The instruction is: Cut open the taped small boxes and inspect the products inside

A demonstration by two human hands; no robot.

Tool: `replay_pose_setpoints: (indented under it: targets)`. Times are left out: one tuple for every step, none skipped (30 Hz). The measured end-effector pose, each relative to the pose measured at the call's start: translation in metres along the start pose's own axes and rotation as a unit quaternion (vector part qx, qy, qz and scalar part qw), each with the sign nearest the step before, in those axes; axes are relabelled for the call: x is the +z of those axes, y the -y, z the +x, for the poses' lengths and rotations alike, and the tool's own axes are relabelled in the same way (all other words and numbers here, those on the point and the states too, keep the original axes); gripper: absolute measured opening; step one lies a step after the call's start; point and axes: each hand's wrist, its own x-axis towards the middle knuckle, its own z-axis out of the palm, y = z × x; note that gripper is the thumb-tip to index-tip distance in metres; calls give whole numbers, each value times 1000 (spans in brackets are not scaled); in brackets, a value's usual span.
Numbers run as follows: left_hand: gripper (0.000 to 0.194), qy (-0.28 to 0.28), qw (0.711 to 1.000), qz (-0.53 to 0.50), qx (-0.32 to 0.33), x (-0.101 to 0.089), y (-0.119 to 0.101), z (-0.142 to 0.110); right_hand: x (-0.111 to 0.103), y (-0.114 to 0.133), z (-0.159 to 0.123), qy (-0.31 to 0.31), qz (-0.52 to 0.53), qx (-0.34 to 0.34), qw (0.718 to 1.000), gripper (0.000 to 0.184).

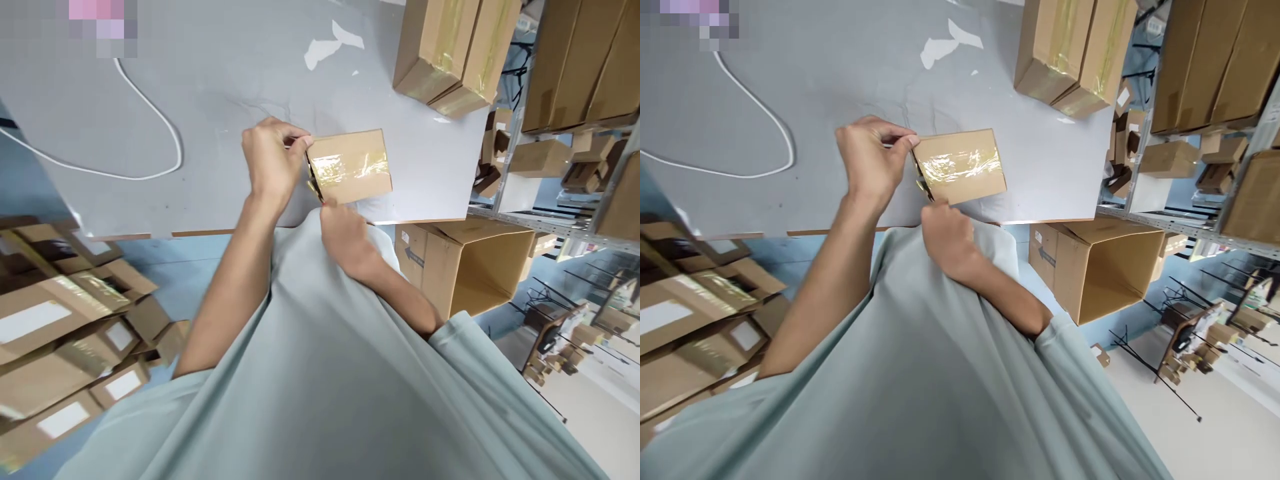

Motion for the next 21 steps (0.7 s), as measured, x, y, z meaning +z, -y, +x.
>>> replay_pose_setpoints:
  targets:
    - [78,-3,1000,5,-4,1,1,1,1,-5,-3,1,13,-17,1000,49]
    - [83,-3,1000,10,-8,1,3,0,2,-11,-6,-1,34,-28,999,49]
    - [86,-1,1000,18,-11,1,4,-1,3,-18,-10,-1,47,-42,998,48]
    - [88,3,1000,26,-14,1,5,-3,2,-26,-15,-1,60,-53,997,48]
    - [87,5,999,35,-17,0,4,-6,1,-35,-20,-5,74,-64,995,48]
    - [84,-1,999,43,-18,1,3,-9,-1,-45,-24,-11,87,-73,993,50]
    - [79,-14,999,50,-15,2,-1,-13,-4,-57,-28,-20,99,-78,992,52]
    - [74,-34,998,57,-8,5,-5,-17,-7,-69,-30,-31,108,-74,991,54]
    - [70,-57,996,63,7,10,-12,-20,-10,-83,-31,-42,113,-63,991,56]
    - [67,-74,994,70,25,17,-19,-24,-13,-97,-30,-52,114,-45,991,57]
    - [64,-81,993,76,46,25,-28,-26,-14,-112,-27,-62,113,-23,991,57]
    - [63,-74,992,81,66,36,-37,-28,-15,-125,-23,-70,111,-3,991,58]
    - [62,-55,992,85,81,47,-45,-30,-15,-138,-17,-79,110,13,991,58]
    - [62,-31,991,87,93,59,-52,-30,-15,-150,-11,-86,110,23,990,59]
    - [62,-8,991,89,102,70,-59,-29,-14,-159,-5,-92,112,27,989,59]
    - [62,9,990,92,108,80,-63,-28,-12,-167,1,-96,115,26,988,59]
    - [63,18,989,96,113,89,-66,-27,-11,-173,7,-99,118,22,988,59]
    - [63,20,988,101,117,96,-67,-25,-10,-177,12,-102,121,15,987,59]
    - [63,17,987,108,119,100,-67,-23,-9,-179,16,-105,125,6,987,59]
    - [63,13,986,113,119,103,-67,-21,-8,-180,20,-107,127,-3,986,58]
    - [63,9,986,117,119,104,-65,-20,-8,-180,24,-110,129,-11,985,58]
